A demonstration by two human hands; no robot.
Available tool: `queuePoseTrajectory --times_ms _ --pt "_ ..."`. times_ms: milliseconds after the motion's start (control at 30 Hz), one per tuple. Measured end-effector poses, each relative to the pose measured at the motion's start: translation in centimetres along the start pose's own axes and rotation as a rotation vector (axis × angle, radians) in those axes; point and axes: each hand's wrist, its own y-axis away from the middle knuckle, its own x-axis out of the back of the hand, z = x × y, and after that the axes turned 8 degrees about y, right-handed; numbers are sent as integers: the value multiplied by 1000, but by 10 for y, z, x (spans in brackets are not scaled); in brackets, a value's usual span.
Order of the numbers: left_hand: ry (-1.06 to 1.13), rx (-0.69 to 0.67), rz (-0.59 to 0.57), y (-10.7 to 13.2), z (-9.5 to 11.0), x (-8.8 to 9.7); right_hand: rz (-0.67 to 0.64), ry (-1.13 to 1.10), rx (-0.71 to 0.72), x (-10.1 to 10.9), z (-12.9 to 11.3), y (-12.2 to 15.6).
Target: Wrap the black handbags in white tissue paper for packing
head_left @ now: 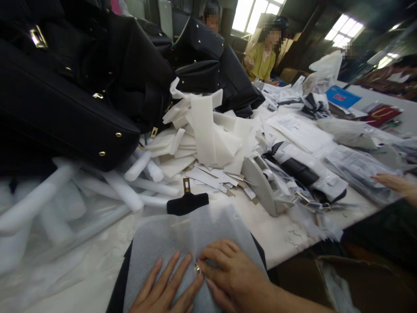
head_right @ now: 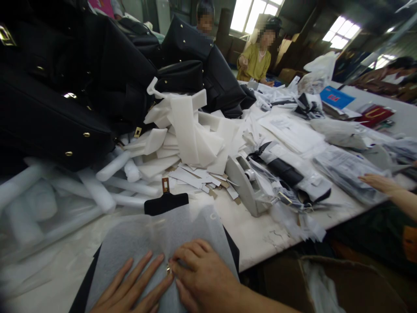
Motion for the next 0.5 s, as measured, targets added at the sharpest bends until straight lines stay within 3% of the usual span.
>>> queuePoseTrajectory --times_ms 167,500 --pt "24 59 -53 -6 0 8 -31 38 -4 0 -1 -2" --pt "173 121 -163 -10 -1 22 5 188 -72 2 4 25"
